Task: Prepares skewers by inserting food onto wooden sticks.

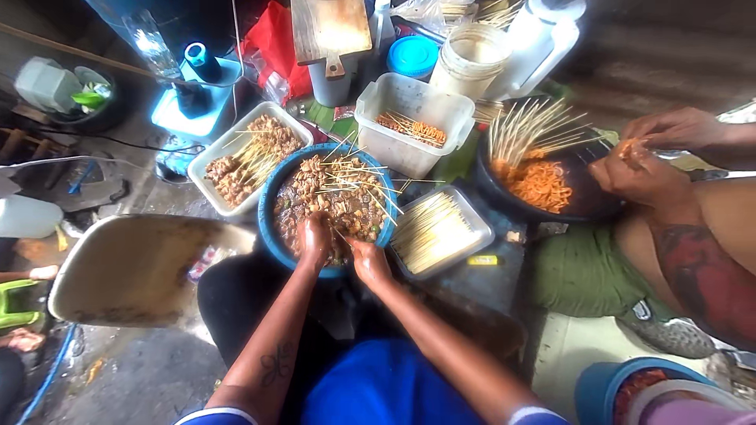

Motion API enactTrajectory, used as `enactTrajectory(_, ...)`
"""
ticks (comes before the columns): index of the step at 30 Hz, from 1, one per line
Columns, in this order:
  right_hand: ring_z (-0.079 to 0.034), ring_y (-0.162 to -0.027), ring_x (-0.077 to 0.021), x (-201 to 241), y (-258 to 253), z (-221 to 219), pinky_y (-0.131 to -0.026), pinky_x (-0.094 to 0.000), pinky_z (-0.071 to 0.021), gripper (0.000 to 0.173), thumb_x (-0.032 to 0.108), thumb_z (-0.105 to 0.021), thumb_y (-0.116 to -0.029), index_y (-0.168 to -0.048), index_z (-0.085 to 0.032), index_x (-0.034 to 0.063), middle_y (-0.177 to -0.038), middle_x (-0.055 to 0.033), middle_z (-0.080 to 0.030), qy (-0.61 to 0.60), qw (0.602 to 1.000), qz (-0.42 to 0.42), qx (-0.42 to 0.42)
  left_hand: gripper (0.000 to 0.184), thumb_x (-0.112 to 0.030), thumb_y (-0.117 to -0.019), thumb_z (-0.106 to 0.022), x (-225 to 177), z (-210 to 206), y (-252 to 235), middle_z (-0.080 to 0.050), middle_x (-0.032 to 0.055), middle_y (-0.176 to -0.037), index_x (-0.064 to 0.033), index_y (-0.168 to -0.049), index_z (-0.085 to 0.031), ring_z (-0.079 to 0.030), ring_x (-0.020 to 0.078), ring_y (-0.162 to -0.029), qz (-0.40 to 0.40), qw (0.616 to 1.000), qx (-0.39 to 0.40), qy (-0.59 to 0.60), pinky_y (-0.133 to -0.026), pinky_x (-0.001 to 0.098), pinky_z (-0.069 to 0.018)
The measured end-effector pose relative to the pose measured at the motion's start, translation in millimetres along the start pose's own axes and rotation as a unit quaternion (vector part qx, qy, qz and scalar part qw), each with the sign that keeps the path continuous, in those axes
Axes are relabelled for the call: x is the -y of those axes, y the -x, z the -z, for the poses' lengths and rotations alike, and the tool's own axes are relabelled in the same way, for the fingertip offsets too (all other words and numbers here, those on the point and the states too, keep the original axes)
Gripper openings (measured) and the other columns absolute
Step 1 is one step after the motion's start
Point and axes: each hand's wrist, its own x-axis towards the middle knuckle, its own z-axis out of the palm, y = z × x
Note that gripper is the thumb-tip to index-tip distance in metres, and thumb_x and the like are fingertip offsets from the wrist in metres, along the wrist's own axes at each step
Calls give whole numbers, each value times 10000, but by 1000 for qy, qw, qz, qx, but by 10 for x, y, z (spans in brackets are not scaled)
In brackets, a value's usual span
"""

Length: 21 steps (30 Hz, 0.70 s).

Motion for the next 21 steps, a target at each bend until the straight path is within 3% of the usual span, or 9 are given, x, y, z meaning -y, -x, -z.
enactTrajectory(4, -701, -1113, -363, -32, -22, -41, -1029, -507, -494, 340, 16, -457, -1060, -1295, -701, -10, -1142, -242, -736, -107, 994, 17, -32, 263, -54, -1041, -493, -75, -1, -30, -733, 219, -1036, 0, -1190, -704, -705, 404, -997, -19, 999, -6, -40, -912, 589, -517)
enactTrajectory(7, -685, -1007, -317, -37, -88, -48, -953, -470, -505, 352, 5, -436, -1056, -1292, -697, -21, -1119, -230, -728, -164, 986, -10, -25, 284, -48, -1052, -471, -139, 6, -14, -725, 237, -1082, 9, -1224, -689, -697, 419, -1036, -28, 998, 10, -48, -936, 595, -508)
enactTrajectory(9, -693, -1113, -351, 28, -120, 6, -1024, -504, -493, 337, 14, -446, -1059, -1262, -713, -26, -1144, -242, -732, -126, 991, -9, -38, 276, -39, -1044, -482, -177, -49, 42, -726, 241, -1077, 20, -1216, -691, -700, 417, -1030, -49, 998, 22, -37, -936, 593, -511)
enactTrajectory(11, -681, -1120, -390, 98, -206, 74, -1022, -549, -484, 311, 38, -462, -1055, -1196, -732, -27, -1104, -252, -729, -80, 995, -20, -51, 244, -41, -1034, -515, -207, -187, 142, -735, 233, -1042, 29, -1170, -705, -716, 409, -996, -79, 996, 33, -3, -920, 595, -535)
enactTrajectory(14, -662, -1186, -381, 35, -263, 206, -1060, -540, -465, 355, 47, -440, -1067, -1298, -708, 28, -1189, -236, -720, -54, 997, -47, -42, 224, -69, -1040, -546, -139, -343, 116, -740, 182, -1031, 17, -1172, -704, -723, 306, -953, -87, 992, 37, 78, -912, 514, -555)
enactTrajectory(16, -654, -1195, -395, -107, -301, 283, -1059, -571, -468, 365, 80, -421, -1086, -1341, -678, 33, -1226, -247, -702, -45, 996, -72, -29, 228, -101, -1019, -606, -145, -396, 83, -724, 197, -1098, 31, -1193, -670, -714, 313, -1017, -74, 994, 56, 65, -950, 510, -550)
enactTrajectory(17, -660, -1165, -392, -191, -302, 306, -1046, -568, -477, 371, 77, -417, -1086, -1359, -662, 26, -1213, -250, -700, -55, 994, -87, -24, 255, -118, -1006, -625, -152, -414, 72, -709, 216, -1137, 34, -1207, -667, -694, 348, -1076, -60, 995, 77, 29, -984, 537, -531)
enactTrajectory(19, -666, -969, -352, -307, -297, 365, -934, -534, -510, 386, 57, -401, -1081, -1378, -645, 23, -1058, -236, -701, -75, 991, -107, -17, 302, -159, -1015, -617, -155, -472, -2, -677, 244, -1221, 22, -1254, -654, -639, 405, -1189, -39, 991, 122, -50, -1047, 579, -474)
enactTrajectory(21, -646, -877, -312, -350, -210, 409, -886, -500, -510, 386, 59, -397, -1088, -1381, -647, 35, -981, -209, -693, -82, 990, -116, -1, 288, -189, -1041, -583, -61, -508, -60, -697, 233, -1197, -9, -1244, -680, -654, 404, -1174, -20, 990, 134, -38, -1034, 597, -481)
